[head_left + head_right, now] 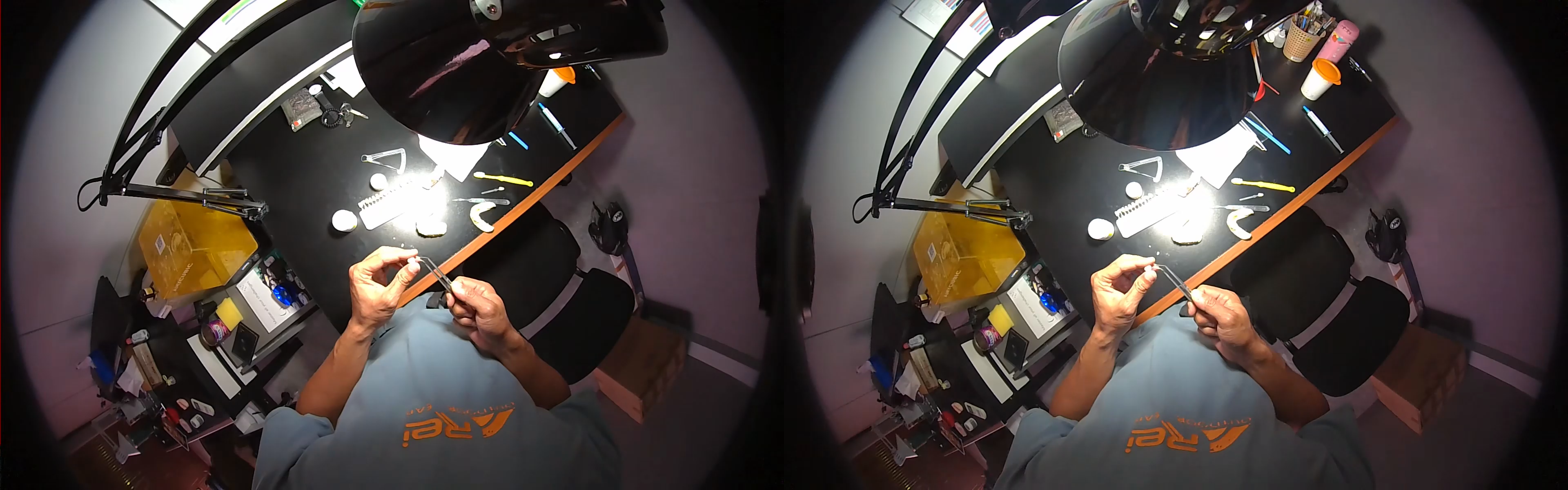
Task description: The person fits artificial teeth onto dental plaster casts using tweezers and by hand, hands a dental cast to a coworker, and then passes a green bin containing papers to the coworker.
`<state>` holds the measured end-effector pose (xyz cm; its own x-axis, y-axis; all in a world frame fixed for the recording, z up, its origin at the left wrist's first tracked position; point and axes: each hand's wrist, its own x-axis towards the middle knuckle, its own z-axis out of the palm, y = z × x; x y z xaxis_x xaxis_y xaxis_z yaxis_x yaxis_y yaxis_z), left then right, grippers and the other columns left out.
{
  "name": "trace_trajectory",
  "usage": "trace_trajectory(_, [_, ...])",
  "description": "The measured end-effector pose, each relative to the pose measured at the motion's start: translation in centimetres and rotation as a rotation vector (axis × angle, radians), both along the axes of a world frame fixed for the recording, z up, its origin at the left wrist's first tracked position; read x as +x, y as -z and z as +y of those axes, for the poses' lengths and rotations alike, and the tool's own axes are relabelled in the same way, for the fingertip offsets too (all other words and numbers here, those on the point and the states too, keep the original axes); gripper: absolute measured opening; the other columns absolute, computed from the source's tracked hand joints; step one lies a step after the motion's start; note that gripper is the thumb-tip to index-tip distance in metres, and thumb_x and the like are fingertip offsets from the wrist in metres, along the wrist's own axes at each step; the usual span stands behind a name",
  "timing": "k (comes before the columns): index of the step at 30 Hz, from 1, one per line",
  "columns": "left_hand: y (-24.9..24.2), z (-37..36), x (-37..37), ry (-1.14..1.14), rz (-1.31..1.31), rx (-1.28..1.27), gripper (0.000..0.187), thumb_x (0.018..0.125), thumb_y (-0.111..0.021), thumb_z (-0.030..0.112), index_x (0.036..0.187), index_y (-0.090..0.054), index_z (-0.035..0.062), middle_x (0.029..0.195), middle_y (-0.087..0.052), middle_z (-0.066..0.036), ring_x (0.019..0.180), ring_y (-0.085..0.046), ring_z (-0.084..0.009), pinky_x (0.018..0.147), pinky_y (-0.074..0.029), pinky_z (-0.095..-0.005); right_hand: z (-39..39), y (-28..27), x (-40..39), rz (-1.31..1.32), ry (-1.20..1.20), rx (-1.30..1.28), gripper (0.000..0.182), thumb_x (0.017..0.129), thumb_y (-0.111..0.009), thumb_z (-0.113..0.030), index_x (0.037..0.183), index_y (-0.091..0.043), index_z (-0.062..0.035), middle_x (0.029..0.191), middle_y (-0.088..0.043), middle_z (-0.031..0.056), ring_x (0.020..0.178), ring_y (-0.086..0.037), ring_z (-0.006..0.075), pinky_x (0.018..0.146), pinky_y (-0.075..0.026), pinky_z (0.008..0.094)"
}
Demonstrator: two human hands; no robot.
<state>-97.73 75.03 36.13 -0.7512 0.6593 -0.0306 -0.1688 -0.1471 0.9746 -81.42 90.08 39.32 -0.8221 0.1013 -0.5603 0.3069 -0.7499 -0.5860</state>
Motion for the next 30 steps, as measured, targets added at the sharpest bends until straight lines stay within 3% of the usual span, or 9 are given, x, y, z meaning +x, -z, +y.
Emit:
trace_trajectory(13, [-0.1, 0.1, 0.0, 0.000, 0.027, 0.000, 0.022, 0.090, -0.082, -0.004, 0.111, -0.078, 0.0007, 0.101, -0.074, -0.008, 0.095, -0.070, -0.0133, 0.090, -0.057, -0.0274, -0.1, 0.2, 0.0, -0.002, -0.019, 0.052, 0.028, 0.111, -0.053, -0.025, 0.091, -0.059, -0.0058, 0.063, -0.039, -0.0073, 0.051, -0.026, 0.0025, 0.046, -0.021, 0.0219])
trace_trajectory(22, [-0.5, 0.0, 0.1, 0.011, 0.063, -0.028, 0.028, 0.090, -0.083, -0.001, 0.117, -0.076, -0.0022, 0.102, -0.075, -0.008, 0.097, -0.070, -0.0130, 0.091, -0.056, -0.0276, 0.2, 0.8, 0.4, 0.062, 0.011, -0.365, 0.027, 0.114, -0.048, -0.022, 0.096, -0.060, -0.0050, 0.062, -0.033, -0.0100, 0.046, -0.025, 0.0010, 0.043, -0.022, 0.0201])
trace_trajectory(30, [-0.9, 0.1, 0.2, 0.014, -0.010, -0.037, 0.024, 0.095, -0.079, 0.002, 0.118, -0.075, -0.0029, 0.103, -0.078, -0.010, 0.098, -0.072, -0.0132, 0.091, -0.056, -0.0268, 0.2, 1.9, 0.8, 0.093, 0.011, -0.545, 0.027, 0.114, -0.046, -0.022, 0.098, -0.058, -0.0045, 0.062, -0.033, -0.0096, 0.045, -0.024, 0.0009, 0.043, -0.023, 0.0201])
